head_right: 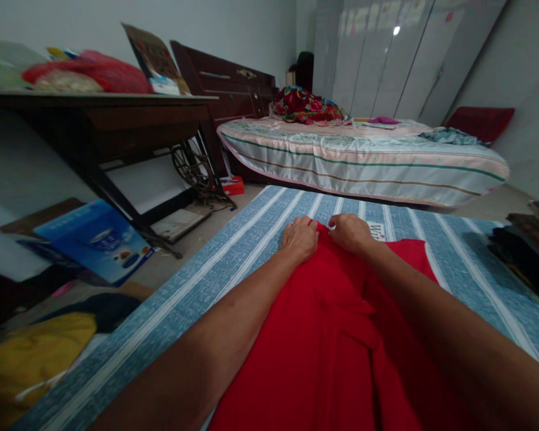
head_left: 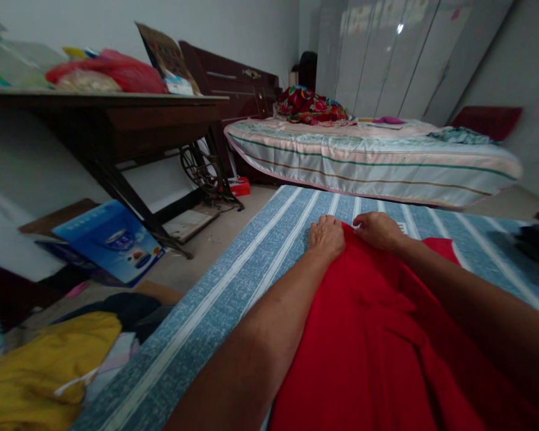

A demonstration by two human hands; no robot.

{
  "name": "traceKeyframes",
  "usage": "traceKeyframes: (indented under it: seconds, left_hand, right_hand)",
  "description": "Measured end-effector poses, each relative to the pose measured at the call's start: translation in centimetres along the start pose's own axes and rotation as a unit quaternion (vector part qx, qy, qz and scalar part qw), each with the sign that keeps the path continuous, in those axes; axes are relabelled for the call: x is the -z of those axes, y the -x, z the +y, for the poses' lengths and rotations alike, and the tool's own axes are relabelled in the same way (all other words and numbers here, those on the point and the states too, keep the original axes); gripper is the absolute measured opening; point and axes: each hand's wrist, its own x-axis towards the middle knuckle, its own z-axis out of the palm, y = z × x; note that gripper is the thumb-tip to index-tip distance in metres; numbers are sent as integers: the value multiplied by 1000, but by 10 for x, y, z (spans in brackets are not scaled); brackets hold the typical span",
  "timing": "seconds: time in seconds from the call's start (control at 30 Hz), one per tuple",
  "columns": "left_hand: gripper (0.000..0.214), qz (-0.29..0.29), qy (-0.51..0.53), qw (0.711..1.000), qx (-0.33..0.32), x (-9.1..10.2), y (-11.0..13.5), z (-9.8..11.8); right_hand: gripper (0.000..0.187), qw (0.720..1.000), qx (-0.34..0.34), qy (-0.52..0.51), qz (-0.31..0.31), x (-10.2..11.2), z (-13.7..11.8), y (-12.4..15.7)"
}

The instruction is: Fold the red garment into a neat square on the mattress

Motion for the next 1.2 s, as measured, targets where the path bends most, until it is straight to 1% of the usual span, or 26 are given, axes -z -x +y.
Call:
traceKeyframes:
  seconds: [0.07, 0.13, 0.23, 0.33, 0.4, 0.47, 0.53, 0.63, 0.73, 0.83, 0.93, 1.1, 1.2]
  left_hand:
    - [26, -1, -1, 1000, 4, 0, 0, 0]
    - [28, -3, -5, 1000, 5, 0, 1, -1]
    - [29, -13, -1, 1000, 3, -1, 0, -1]
    - [29, -15, 15, 1000, -2, -5, -1, -2]
    - [33, -21, 26, 999, -7, -8, -3, -3]
    - [38, -39, 34, 999, -3, -9, -4, -4]
    - [46, -73, 42, 996, 6, -8, -5, -4]
    - [59, -128, 51, 990, 22, -3, -6, -2]
    - [69, -160, 56, 985, 32, 0, -7, -1]
    - [73, -168, 56, 984, 31, 0, -9, -2]
    - [75, -169, 53, 984, 35, -3, -11, -3]
    - [75, -179, 44, 982, 37, -3, -12, -4]
    - [74, -175, 38, 983, 32, -2, -12, -5]
  right_hand:
    - [30, 998, 24, 49, 23, 2, -8, 11]
    - [29, 994, 65, 84, 40, 2, -15, 25]
    - [28, 991, 121, 51, 37, -8, -18, 42]
    - [35, 989, 144, -5, 32, -24, -12, 49]
    - [43, 989, 146, -14, 30, -30, -7, 50]
    - [46, 989, 145, -12, 26, -31, -5, 52]
    - [48, 990, 141, -11, 24, -28, -8, 57]
    - [58, 990, 136, -3, 31, -25, -13, 70]
    - [68, 991, 129, -2, 25, -27, -9, 84]
    - [73, 994, 105, 2, 25, -30, 2, 94]
    - [76, 994, 102, 13, 36, -31, 9, 104]
    - [80, 994, 93, 25, 49, -34, 4, 123]
    - [80, 995, 82, 25, 44, -36, 0, 127]
